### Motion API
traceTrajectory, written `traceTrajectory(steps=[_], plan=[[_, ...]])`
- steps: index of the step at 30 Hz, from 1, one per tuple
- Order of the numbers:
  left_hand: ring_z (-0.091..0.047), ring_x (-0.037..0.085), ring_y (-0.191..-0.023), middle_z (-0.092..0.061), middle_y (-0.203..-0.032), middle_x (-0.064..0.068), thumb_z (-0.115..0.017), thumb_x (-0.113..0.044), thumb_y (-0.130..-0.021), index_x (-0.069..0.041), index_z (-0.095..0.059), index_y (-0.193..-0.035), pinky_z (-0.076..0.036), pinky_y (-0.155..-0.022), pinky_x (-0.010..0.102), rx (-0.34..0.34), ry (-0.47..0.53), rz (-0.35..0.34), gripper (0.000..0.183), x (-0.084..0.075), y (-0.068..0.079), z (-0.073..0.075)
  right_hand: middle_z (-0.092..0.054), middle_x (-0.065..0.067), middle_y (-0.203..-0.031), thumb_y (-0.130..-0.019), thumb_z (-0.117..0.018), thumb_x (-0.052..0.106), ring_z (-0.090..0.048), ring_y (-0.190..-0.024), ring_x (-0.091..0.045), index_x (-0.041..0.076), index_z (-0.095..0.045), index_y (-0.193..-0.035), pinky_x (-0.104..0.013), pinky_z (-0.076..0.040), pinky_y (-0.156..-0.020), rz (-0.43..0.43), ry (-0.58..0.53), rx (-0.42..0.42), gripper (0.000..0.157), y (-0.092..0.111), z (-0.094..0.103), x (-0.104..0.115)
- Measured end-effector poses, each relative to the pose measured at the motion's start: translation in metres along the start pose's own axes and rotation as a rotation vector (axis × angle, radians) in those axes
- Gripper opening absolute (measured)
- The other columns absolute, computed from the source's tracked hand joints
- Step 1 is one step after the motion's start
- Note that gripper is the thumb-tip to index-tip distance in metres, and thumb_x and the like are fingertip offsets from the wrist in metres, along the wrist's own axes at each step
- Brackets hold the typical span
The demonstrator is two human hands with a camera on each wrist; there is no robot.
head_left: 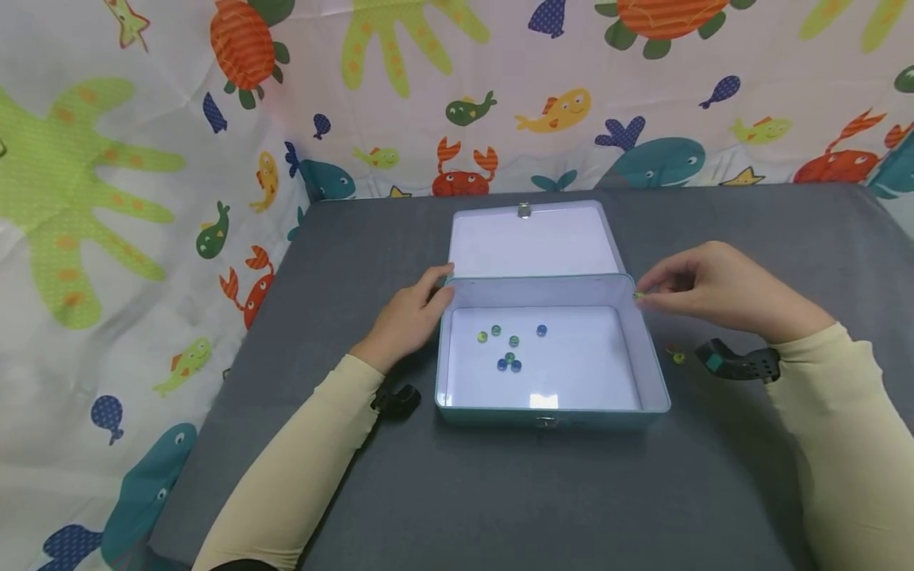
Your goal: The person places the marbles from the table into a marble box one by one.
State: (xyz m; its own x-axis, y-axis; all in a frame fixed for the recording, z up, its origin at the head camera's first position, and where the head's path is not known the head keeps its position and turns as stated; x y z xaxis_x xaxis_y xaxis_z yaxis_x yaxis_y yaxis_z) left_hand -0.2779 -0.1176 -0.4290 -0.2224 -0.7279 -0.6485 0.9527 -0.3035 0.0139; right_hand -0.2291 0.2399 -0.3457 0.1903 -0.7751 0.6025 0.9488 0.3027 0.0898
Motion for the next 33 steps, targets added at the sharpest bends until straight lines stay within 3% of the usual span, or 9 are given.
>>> traceTrajectory(steps=[12, 21, 33], plan=[[-0.064, 0.024, -0.118, -0.061, -0.148, 0.007, -0.035, -0.057, -0.108, -0.036, -0.04, -0.161, -0.052, -0.098, 0.053, 0.0, -0.006, 0.01, 0.058, 0.002, -0.001, 0.001, -0.065, -0.002, -0.082, -0.091, -0.084, 0.029, -0.053, -0.066, -0.018, 0.011, -0.082, -0.11, -0.029, -0.043, -0.056, 0.043, -0.005, 0.035, 0.026, -0.017, -0.011, 0.021], [-0.064, 0.024, -0.122, -0.063, -0.147, 0.007, -0.036, -0.056, -0.108, -0.036, -0.041, -0.161, -0.052, -0.099, 0.055, -0.01, -0.008, 0.005, 0.057, 0.003, -0.001, 0.001, -0.061, -0.003, -0.078, -0.092, -0.083, 0.019, -0.052, -0.067, -0.017, 0.01, -0.083, -0.108, -0.029, -0.042, -0.055, 0.069, -0.02, 0.054, 0.018, -0.022, -0.017, 0.037], [-0.065, 0.022, -0.119, -0.063, -0.146, 0.006, -0.036, -0.057, -0.108, -0.036, -0.04, -0.161, -0.052, -0.102, 0.053, 0.001, 0.003, 0.0, 0.057, 0.002, 0.0, 0.001, -0.064, -0.001, -0.079, -0.092, -0.084, 0.026, -0.054, -0.073, -0.019, 0.014, -0.083, -0.106, -0.029, -0.043, -0.059, 0.12, -0.024, 0.071, 0.019, -0.031, -0.027, 0.053]])
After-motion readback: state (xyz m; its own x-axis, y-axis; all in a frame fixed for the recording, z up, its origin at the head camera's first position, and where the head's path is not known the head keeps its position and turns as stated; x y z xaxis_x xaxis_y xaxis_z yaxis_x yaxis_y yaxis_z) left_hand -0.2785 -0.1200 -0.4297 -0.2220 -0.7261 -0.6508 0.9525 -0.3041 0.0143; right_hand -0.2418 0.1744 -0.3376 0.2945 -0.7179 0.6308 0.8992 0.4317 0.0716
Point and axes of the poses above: each hand's wrist, its own y-axis away from the middle knuckle, its own z-axis out of the back of the hand, x = y × z, the point moved 9 cm from there along -y, towards the middle knuckle
